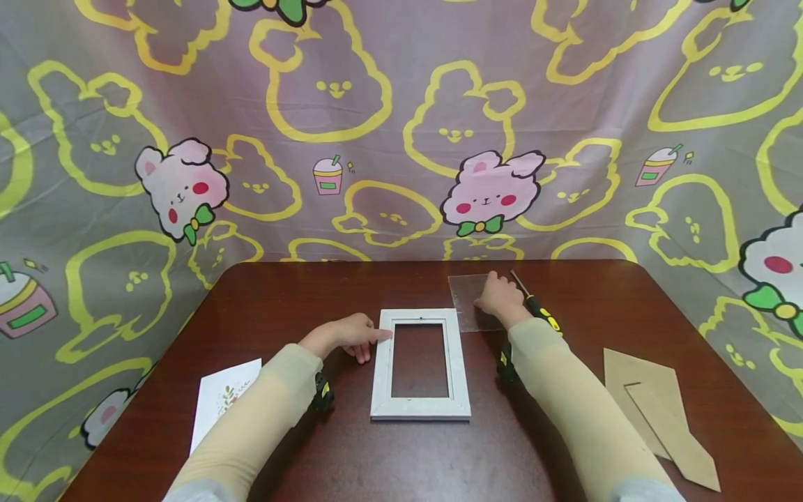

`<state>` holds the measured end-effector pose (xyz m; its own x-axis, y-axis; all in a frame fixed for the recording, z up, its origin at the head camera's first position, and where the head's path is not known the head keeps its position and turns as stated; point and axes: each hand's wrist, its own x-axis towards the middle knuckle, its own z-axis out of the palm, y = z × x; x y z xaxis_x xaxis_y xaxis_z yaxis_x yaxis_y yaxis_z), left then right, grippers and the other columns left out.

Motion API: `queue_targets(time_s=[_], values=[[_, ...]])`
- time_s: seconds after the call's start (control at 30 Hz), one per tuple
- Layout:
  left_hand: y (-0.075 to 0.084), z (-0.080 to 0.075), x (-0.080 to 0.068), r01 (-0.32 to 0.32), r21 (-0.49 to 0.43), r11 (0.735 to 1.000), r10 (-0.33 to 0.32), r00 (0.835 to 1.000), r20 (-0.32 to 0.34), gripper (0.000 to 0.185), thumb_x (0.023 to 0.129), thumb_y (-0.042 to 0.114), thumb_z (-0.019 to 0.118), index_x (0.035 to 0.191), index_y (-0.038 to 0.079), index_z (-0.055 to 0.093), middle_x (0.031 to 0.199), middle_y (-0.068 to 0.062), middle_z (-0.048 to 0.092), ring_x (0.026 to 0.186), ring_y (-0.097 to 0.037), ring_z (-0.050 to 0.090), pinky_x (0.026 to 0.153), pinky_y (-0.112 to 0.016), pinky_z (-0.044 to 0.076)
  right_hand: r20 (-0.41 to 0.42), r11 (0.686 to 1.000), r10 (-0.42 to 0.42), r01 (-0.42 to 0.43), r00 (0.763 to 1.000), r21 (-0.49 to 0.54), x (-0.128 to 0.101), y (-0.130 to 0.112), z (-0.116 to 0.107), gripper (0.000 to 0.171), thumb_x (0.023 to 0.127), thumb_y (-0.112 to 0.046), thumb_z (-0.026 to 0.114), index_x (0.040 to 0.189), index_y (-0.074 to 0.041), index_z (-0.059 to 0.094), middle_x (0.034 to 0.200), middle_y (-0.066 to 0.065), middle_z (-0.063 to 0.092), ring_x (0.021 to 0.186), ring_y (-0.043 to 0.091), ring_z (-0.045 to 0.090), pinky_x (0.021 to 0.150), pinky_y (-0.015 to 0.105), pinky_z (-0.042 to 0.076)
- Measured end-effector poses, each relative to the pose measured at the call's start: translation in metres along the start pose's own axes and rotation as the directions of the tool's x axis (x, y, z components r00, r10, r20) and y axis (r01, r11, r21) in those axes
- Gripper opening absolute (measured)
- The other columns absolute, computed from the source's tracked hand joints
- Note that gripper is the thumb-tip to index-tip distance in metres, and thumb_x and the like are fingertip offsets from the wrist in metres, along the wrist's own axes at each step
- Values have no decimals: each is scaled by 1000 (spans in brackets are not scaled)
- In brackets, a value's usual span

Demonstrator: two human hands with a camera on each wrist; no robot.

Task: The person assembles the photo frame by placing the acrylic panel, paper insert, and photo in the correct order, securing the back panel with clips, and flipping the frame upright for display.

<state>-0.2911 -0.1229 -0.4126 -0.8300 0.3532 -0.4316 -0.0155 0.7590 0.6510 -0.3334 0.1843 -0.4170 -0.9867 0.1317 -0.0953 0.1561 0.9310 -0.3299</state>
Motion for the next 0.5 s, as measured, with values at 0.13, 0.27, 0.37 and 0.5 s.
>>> queue_targets(time_s=[0.13, 0.27, 0.37, 0.5], values=[[1, 0, -2, -4, -4, 1000, 4, 1000, 1, 40, 97, 41, 58, 89, 1, 57, 57, -6, 59, 47, -13, 58, 52, -27, 45, 7, 1000, 6, -6, 1000, 1, -1, -3, -2, 67, 90, -24, 68, 135, 11, 34, 128, 33, 46, 118, 48, 42, 96, 57, 38], [1, 0, -3, -3, -3, 1000, 3, 1000, 0, 40, 97, 40, 57, 89, 1, 56, 57, -6, 59, 47, -13, 57, 52, -27, 45, 30, 1000, 12, -12, 999, 0, -2, -6, -3, 73, 91, -34, 66, 138, 12, 32, 132, 35, 42, 122, 50, 39, 98, 58, 35], [2, 0, -4, 2, -3, 1000, -2, 1000, -2, 40, 97, 40, 57, 89, 1, 57, 58, -6, 59, 48, -13, 57, 52, -27, 45, 43, 1000, 15, -15, 999, 2, -3, -9, -3, 85, 88, -44, 66, 139, 12, 30, 134, 36, 39, 124, 51, 36, 100, 59, 33], [3, -1, -4, -3, -8, 1000, 3, 1000, 10, 41, 97, 41, 58, 87, 1, 57, 58, -7, 60, 49, -13, 59, 53, -28, 46, 39, 1000, 28, -28, 999, -4, -6, -14, -3, 94, 82, -51, 71, 139, 11, 29, 132, 35, 40, 121, 50, 38, 100, 58, 34]])
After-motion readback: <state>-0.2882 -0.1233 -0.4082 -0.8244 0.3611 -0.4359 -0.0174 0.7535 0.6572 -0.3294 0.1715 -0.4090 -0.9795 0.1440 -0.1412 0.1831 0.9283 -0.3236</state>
